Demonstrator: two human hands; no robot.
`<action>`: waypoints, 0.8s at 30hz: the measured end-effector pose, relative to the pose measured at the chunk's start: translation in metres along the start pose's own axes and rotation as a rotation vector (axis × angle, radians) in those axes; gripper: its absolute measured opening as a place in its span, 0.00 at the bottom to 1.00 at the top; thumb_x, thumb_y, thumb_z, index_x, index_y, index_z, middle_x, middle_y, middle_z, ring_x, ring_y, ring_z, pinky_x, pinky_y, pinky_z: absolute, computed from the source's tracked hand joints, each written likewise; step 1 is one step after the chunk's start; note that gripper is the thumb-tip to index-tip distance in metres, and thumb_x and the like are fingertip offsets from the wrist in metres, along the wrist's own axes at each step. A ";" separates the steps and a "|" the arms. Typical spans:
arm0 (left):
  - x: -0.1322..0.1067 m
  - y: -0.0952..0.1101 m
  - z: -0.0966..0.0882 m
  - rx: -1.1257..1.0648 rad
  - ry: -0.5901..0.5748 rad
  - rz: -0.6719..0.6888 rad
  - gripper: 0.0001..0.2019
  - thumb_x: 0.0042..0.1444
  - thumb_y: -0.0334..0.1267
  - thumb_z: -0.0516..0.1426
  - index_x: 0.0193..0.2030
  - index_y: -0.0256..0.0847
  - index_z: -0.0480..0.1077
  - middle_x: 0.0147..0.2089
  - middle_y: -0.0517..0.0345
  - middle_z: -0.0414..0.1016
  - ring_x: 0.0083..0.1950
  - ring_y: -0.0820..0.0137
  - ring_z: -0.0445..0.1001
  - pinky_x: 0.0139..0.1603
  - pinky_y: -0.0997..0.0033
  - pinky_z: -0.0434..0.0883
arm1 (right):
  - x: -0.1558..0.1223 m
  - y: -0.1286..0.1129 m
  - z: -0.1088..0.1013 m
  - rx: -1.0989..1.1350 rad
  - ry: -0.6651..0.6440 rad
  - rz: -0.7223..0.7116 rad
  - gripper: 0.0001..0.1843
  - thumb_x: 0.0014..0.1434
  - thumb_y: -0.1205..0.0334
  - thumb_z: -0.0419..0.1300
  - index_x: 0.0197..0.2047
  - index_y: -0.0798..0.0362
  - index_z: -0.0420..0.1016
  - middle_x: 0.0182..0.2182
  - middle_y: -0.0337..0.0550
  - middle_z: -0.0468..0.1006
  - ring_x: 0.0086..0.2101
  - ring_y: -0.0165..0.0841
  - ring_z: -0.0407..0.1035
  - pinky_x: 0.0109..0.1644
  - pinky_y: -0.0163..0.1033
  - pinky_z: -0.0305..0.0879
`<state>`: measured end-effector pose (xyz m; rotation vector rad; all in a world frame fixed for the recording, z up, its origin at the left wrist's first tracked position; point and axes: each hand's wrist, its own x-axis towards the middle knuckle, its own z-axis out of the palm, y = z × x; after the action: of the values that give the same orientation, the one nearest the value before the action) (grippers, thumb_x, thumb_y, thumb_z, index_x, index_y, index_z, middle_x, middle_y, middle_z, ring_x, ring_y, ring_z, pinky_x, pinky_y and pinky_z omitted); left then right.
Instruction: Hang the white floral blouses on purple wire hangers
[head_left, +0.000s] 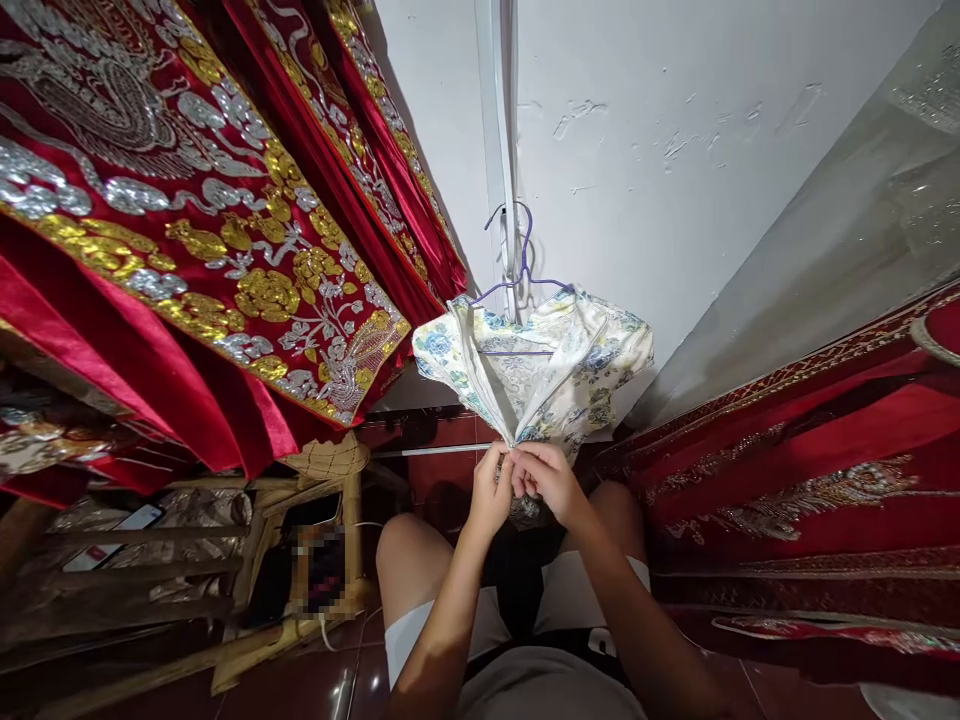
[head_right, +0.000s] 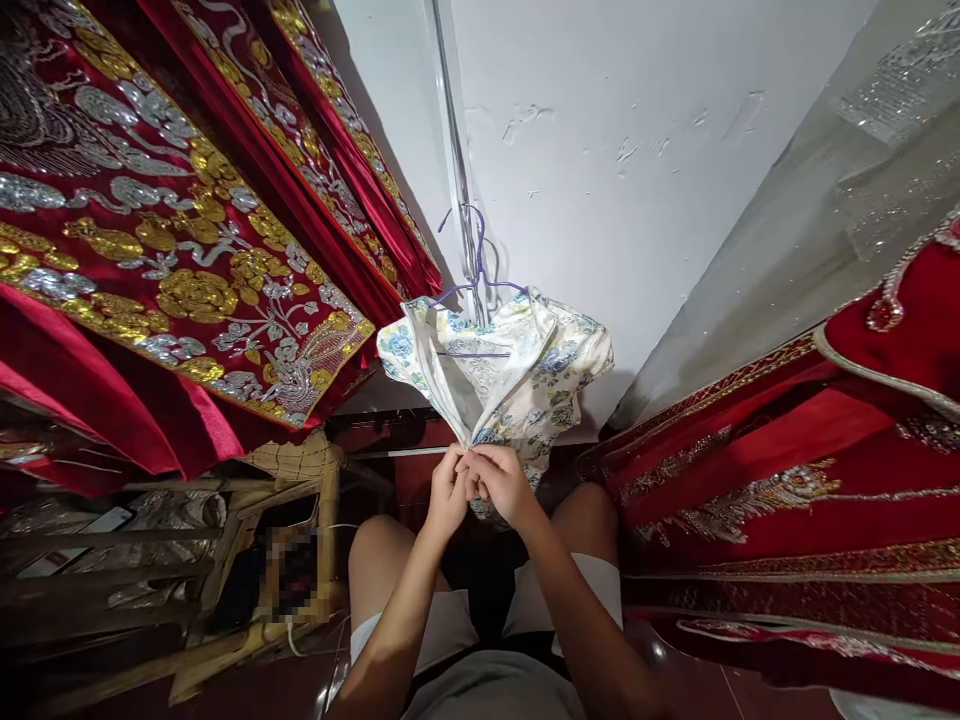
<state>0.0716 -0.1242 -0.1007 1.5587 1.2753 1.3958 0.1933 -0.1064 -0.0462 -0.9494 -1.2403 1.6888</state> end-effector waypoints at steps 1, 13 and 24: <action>0.001 0.001 0.001 0.021 0.001 0.019 0.17 0.71 0.49 0.48 0.37 0.42 0.67 0.31 0.61 0.67 0.33 0.69 0.68 0.38 0.70 0.67 | 0.004 -0.008 -0.005 -0.001 -0.015 0.014 0.20 0.56 0.44 0.63 0.25 0.53 0.74 0.13 0.36 0.70 0.15 0.25 0.56 0.20 0.33 0.49; 0.015 -0.017 0.003 0.242 -0.126 0.044 0.16 0.71 0.46 0.46 0.33 0.42 0.64 0.33 0.56 0.68 0.39 0.65 0.69 0.44 0.67 0.66 | 0.094 -0.152 -0.015 0.108 0.201 -0.281 0.10 0.61 0.59 0.64 0.30 0.57 0.75 0.15 0.33 0.67 0.16 0.22 0.55 0.18 0.30 0.46; 0.144 0.114 -0.042 0.245 0.079 0.430 0.13 0.69 0.47 0.55 0.50 0.42 0.74 0.37 0.57 0.75 0.36 0.69 0.71 0.40 0.68 0.68 | 0.071 -0.122 -0.011 -0.095 0.102 -0.430 0.14 0.64 0.54 0.60 0.28 0.52 0.71 0.17 0.31 0.58 0.20 0.26 0.50 0.24 0.34 0.47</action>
<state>0.0478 -0.0256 0.0581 2.0549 1.2400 1.6204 0.1980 -0.0153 0.0619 -0.7476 -1.3523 1.2411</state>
